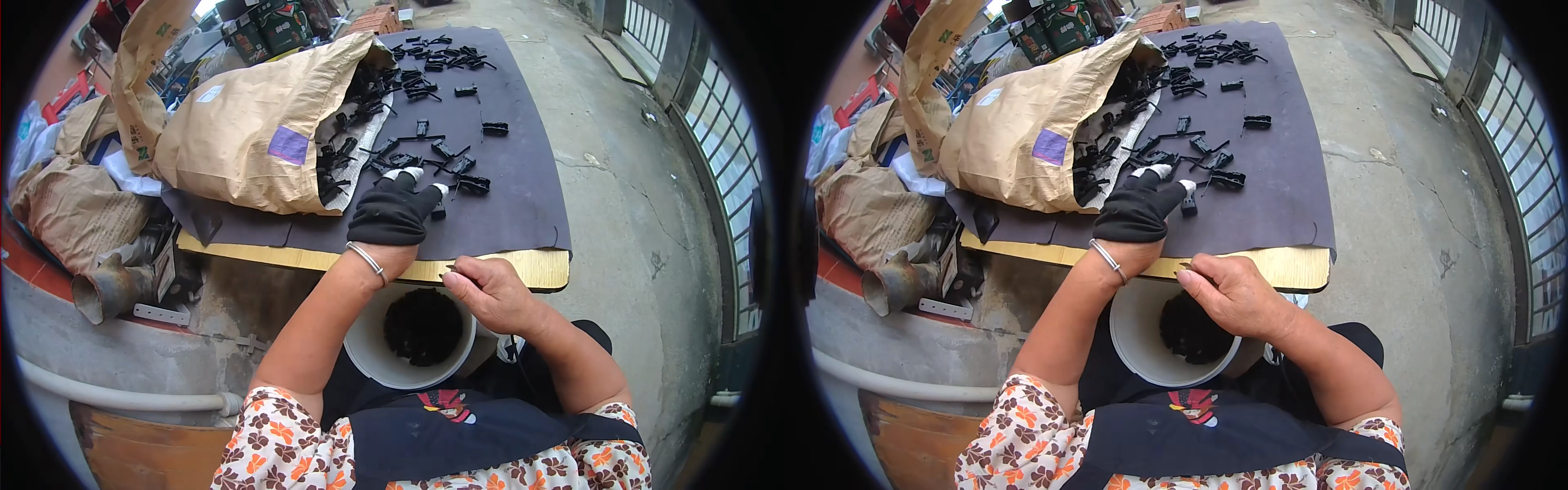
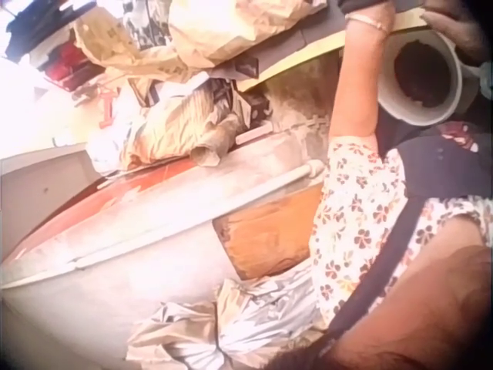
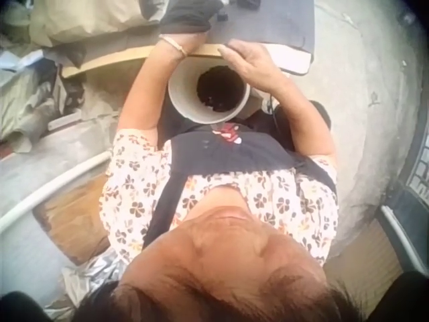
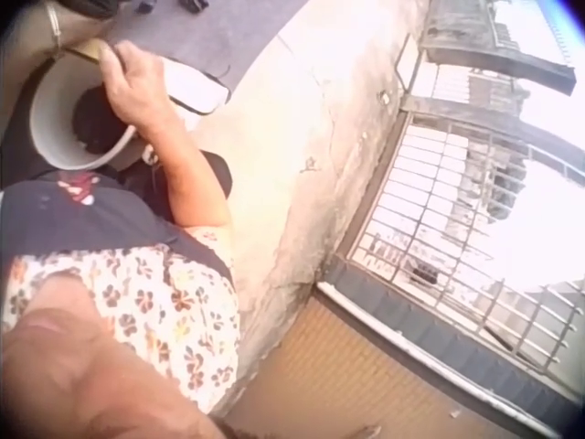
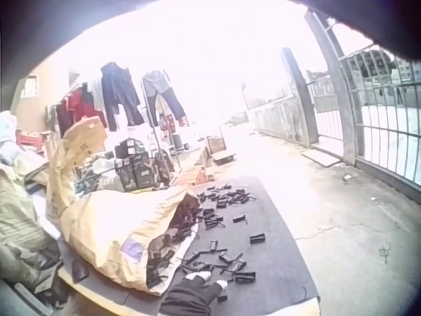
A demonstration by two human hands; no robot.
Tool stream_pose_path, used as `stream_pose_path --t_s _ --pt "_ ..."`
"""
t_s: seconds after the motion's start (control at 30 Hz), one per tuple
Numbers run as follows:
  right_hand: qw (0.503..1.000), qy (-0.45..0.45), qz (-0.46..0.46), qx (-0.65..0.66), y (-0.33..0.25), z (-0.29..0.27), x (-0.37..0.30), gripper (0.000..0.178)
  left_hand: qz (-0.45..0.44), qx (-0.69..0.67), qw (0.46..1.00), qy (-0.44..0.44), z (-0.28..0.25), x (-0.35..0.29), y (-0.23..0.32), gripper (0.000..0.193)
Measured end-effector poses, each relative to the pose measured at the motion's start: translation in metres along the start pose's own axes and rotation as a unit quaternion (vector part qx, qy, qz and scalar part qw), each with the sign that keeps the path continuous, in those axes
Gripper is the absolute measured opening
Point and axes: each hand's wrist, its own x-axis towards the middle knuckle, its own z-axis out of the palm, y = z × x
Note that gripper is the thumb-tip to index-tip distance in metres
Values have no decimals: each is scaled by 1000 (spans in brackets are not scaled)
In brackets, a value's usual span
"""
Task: Sort and package small black plastic components from a table into a bucket.
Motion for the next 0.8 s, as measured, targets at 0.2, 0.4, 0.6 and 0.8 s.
stream_pose_path --t_s 0.2,0.4,0.6,0.8 --pt "1000 -8 -5 5 4 0 1 27 -21 -22 985 -171 19 18 -6 24" --pt "1000 10 -15 -11 6 0 1 25 -53 -107 991 65 4 -21 7 23" --pt "994 93 -40 -27 2 8 0 15 -93 -238 964 80 -22 -47 33 24" --pt "992 91 -82 -31 -2 10 2 22 -77 -203 974 61 -23 -59 55 31"
